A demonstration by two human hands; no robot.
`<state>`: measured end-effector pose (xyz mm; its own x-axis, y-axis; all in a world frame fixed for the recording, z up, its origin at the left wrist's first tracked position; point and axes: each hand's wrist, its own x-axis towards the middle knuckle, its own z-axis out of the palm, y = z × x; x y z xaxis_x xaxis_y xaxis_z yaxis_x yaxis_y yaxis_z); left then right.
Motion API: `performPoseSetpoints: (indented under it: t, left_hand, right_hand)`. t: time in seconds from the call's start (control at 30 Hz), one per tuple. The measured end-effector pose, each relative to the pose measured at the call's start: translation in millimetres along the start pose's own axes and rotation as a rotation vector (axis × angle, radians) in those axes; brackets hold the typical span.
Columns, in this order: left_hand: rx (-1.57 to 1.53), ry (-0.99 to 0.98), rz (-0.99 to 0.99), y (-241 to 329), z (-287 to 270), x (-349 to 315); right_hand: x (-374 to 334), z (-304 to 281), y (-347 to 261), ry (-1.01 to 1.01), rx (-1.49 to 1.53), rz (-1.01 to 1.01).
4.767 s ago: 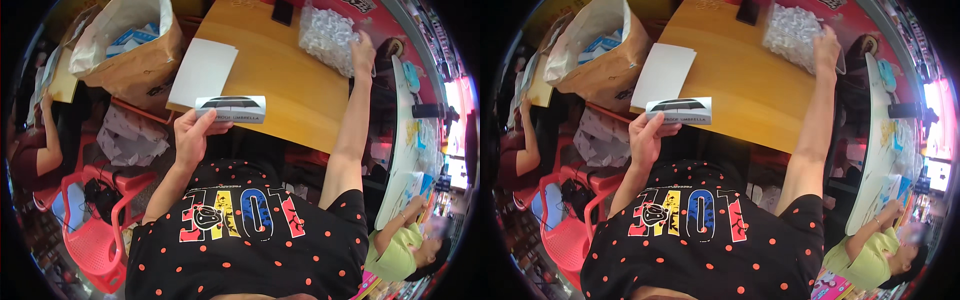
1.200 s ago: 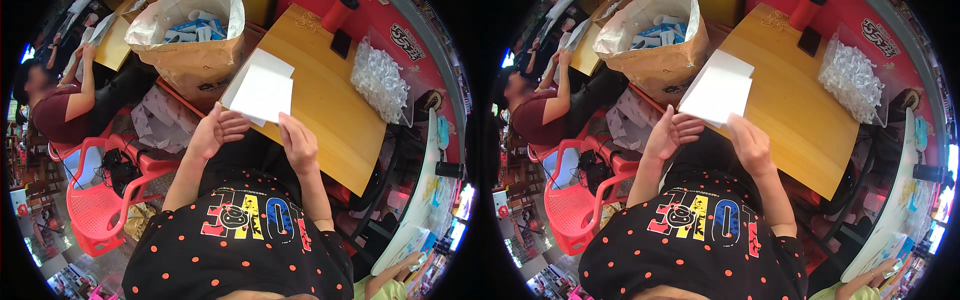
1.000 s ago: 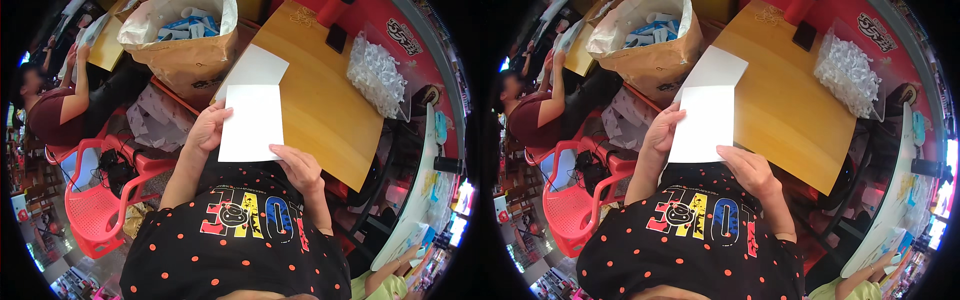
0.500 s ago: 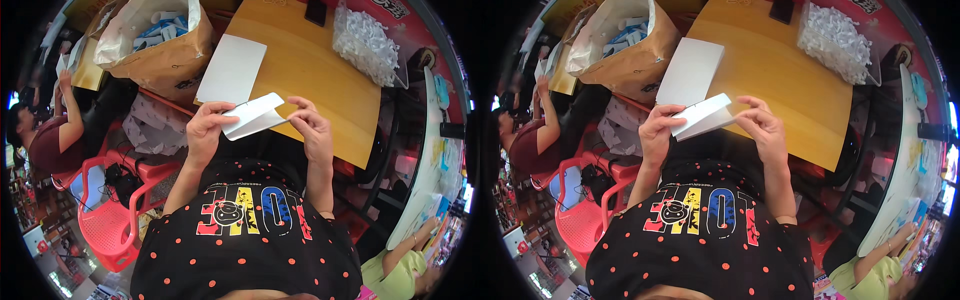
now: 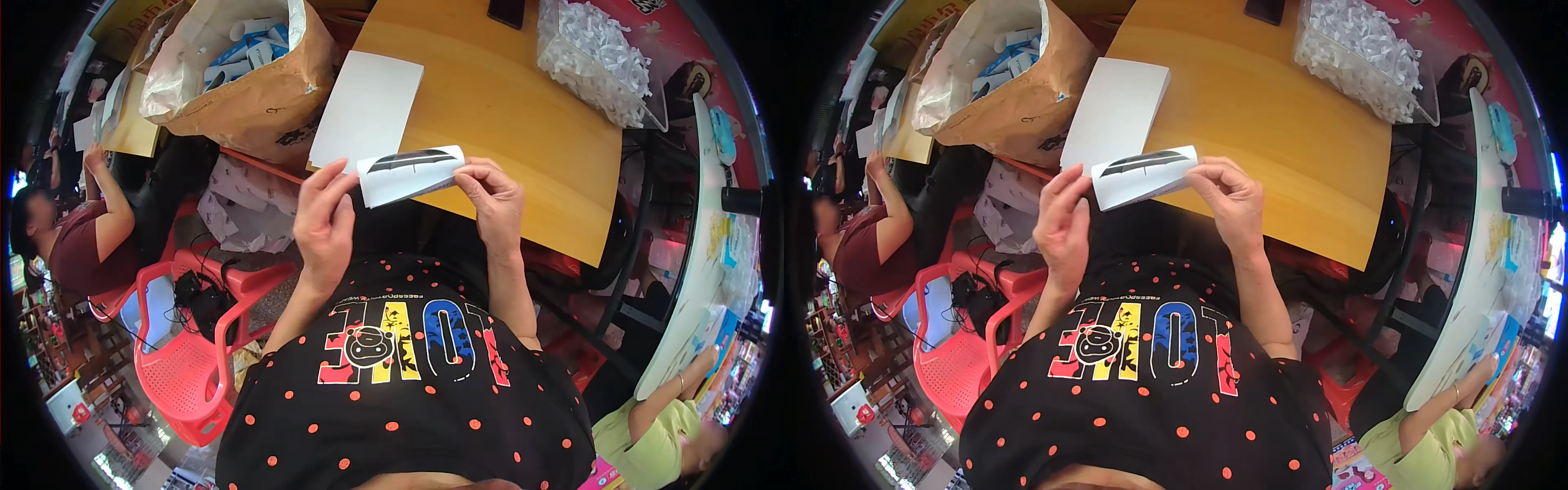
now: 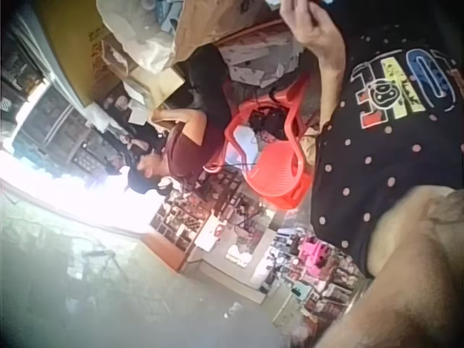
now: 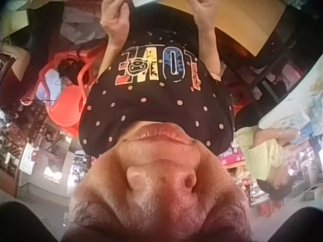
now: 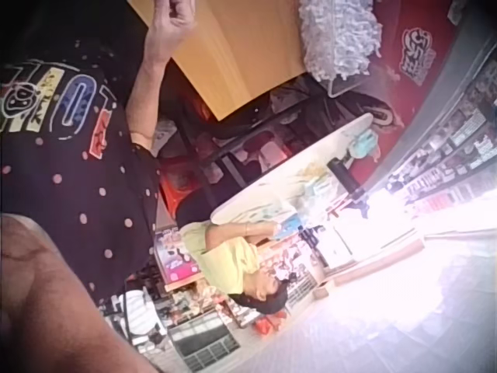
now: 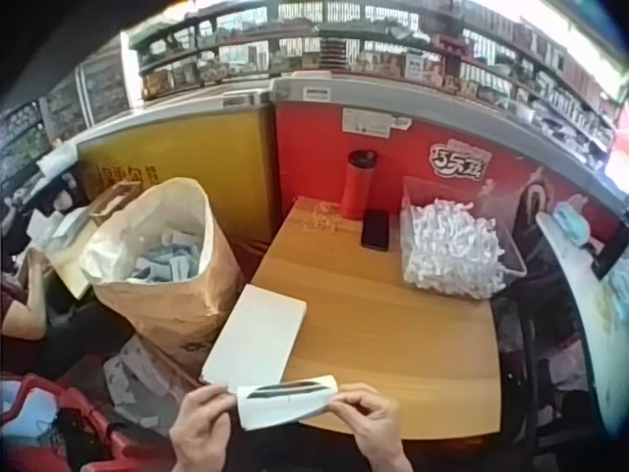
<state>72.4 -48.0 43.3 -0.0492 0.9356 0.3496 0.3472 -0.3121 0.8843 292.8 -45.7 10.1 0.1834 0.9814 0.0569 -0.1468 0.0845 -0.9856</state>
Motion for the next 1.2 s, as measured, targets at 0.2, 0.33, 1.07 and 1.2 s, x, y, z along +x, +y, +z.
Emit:
performPoseSetpoints:
  t: [0.2, 0.33, 1.07, 1.2]
  left_hand:
    - [-0.890, -0.329, -0.936, -17.5, -10.7, 6.2]
    - [-0.802, -0.432, -0.887, -18.1, -5.5, 2.9]
    - [-0.656, -0.242, -0.634, -27.2, 20.7, -12.1]
    - [-0.657, -0.250, -0.630, -29.9, 19.4, -10.3]
  right_hand:
    - [-1.6, -0.5, -9.8, -0.067, -0.119, -0.040]
    - [-4.1, -0.6, 0.3, -0.013, 0.007, 0.039]
    - [2.1, 7.2, 9.0, 0.051, 0.171, 0.212]
    - [2.7, 10.9, 2.9, 0.017, 0.159, 0.263]
